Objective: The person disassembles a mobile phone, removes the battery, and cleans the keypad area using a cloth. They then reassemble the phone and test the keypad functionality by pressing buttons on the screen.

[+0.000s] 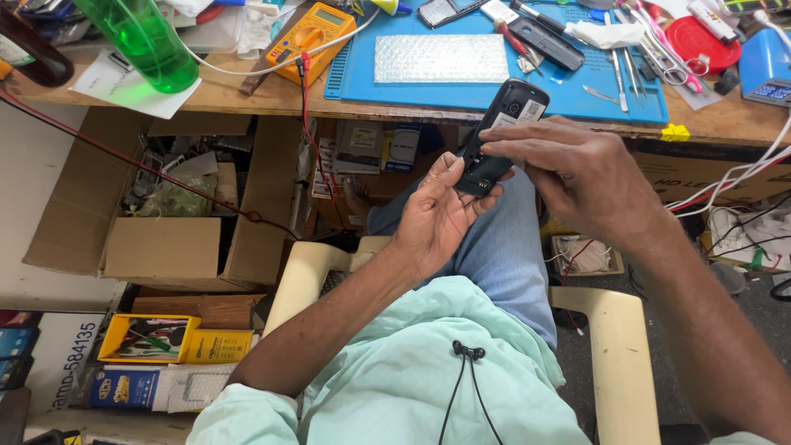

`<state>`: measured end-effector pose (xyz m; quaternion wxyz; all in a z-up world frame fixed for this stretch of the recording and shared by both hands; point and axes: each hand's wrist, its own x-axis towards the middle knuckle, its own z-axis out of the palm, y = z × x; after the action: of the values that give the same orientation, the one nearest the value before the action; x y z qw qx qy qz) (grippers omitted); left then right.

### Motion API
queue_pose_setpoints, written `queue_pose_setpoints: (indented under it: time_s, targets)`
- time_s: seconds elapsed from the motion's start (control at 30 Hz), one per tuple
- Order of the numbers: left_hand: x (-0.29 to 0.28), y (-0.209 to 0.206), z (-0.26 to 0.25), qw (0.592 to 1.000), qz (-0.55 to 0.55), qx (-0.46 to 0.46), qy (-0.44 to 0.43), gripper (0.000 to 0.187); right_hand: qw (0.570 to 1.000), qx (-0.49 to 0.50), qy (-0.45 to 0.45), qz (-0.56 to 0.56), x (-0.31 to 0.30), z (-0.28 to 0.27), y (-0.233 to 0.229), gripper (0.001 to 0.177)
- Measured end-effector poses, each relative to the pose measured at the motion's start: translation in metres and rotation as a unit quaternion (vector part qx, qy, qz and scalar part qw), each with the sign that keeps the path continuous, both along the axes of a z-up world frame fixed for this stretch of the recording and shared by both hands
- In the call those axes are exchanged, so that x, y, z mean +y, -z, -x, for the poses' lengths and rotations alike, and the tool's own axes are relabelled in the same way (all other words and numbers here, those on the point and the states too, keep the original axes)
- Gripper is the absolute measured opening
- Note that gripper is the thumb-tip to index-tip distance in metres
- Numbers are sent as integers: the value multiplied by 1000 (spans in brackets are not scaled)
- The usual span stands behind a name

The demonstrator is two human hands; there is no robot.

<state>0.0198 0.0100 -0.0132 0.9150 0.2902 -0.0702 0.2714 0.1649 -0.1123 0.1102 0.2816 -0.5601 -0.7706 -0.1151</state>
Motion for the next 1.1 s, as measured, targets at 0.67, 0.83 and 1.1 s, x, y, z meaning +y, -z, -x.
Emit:
queue_pose_setpoints:
  time_s: [0.67, 0.83, 1.1]
  targets:
    - [-9, 5, -2, 998, 29, -51, -10, 9, 964, -92, 119, -218, -8, 28, 32, 35]
    - [-13, -8, -13, 977, -94, 29, -190, 13, 959, 26, 138, -246, 6, 49, 54, 42]
    - [-19, -9, -22, 611, -593, 83, -518, 35, 800, 593, 27, -87, 20, 17, 103, 30]
